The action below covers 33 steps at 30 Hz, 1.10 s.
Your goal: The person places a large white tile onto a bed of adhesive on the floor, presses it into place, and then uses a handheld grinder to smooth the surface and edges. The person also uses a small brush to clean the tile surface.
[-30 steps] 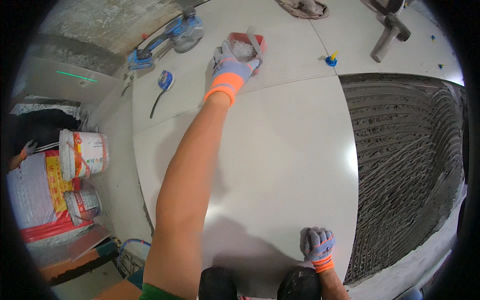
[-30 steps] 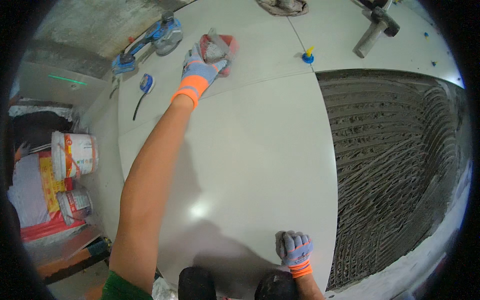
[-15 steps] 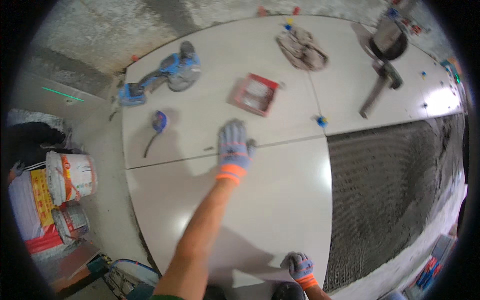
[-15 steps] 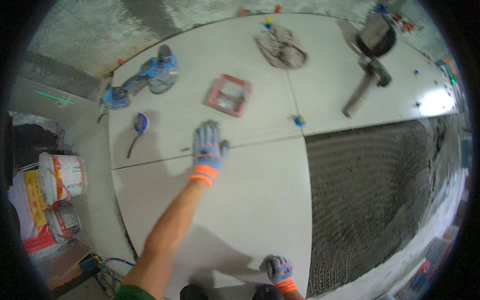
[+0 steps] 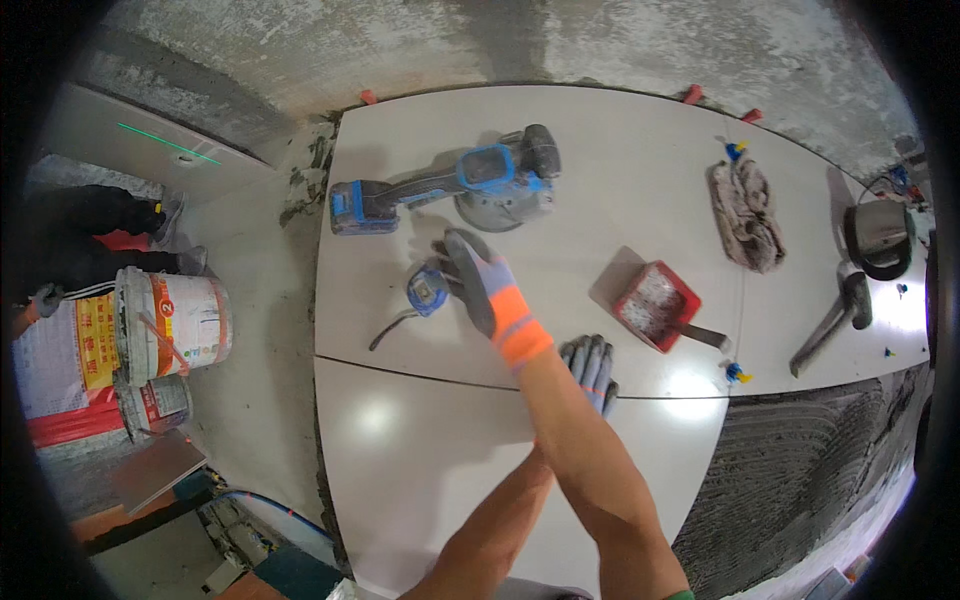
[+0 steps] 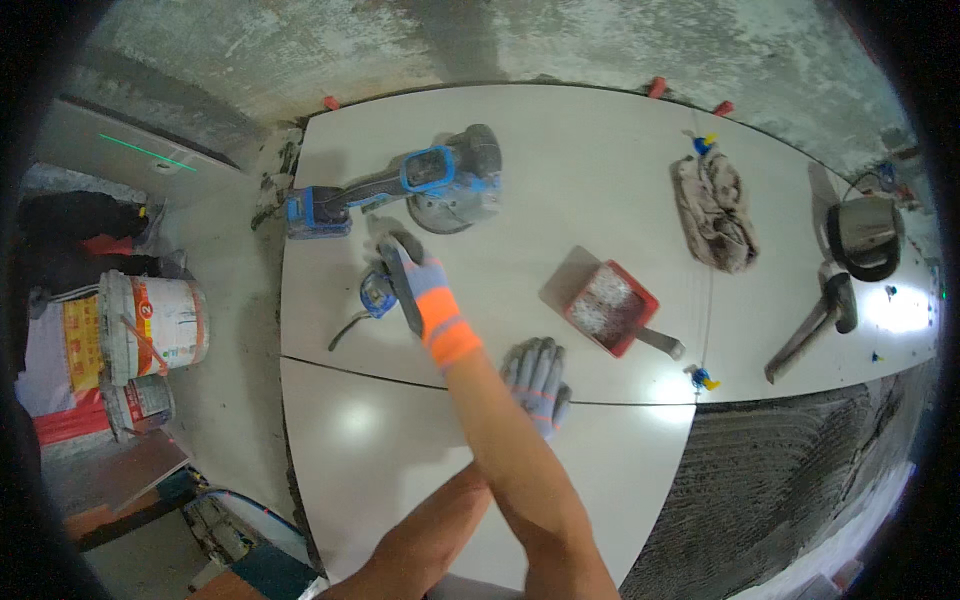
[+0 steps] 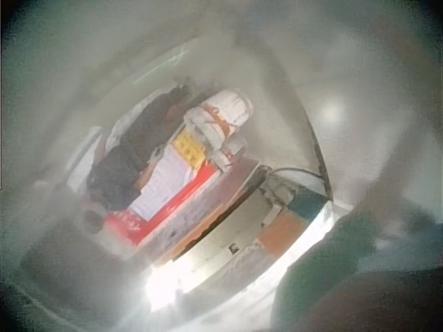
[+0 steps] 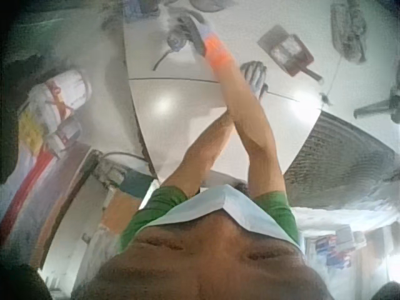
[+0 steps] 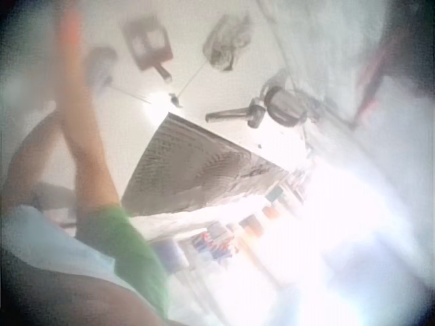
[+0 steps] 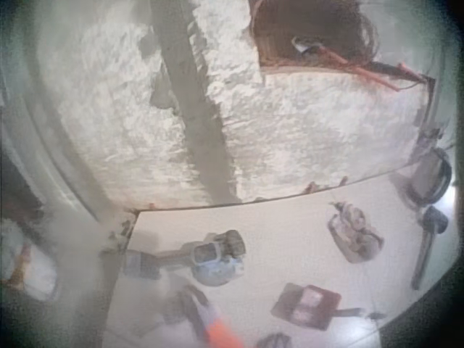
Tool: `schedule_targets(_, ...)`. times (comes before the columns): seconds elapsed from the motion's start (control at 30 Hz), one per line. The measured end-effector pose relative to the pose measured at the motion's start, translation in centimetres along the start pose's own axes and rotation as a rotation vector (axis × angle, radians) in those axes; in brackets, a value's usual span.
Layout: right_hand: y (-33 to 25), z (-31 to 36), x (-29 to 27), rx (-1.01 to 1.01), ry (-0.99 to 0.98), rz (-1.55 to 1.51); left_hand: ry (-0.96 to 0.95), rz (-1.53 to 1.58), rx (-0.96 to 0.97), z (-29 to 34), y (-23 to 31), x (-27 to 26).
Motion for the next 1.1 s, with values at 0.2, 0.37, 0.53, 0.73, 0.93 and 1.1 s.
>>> schedule_targets(0.2,3.6,-7.5,2.5,-0.102,0.197,-0.338,0.047,0.081,0.039,-0.7,-0.6,0.1)
schedule_targets(0.37,2.0,-7.8,1.7,-0.110,0.260,-0.413,-0.021,0.055,-0.006,-1.2,-0.4,-0.4)
schedule_targets(0.53,-2.8,-1.5,0.2,-0.038,0.114,-0.286,-0.154,-0.161,-0.025,-0.4,0.4,-0.3)
schedule_targets(0.73,-9.9,11.5,0.7,0.151,-0.158,-0.232,-0.160,-0.094,0.046,2.8,-0.1,-1.7)
schedule_targets(0.93,-12.5,18.3,-1.8,-0.048,-0.018,0.698,-0.138,-0.135,0.099,2.9,0.2,-1.2)
schedule_targets(1.1,-13.2,27.8,-6.6,0.018,0.131,0.644,-0.101,-0.171,0.167,1.1,-0.1,0.0)
Point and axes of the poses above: each hand's wrist, its own z-axis away from the middle knuckle, its own x-axis out of the palm, y = z × x, the point moved 2 cm from there along -z, towards the middle knuckle, and after that the axes turned 14 degrees about -x, right-handed, at the moved point
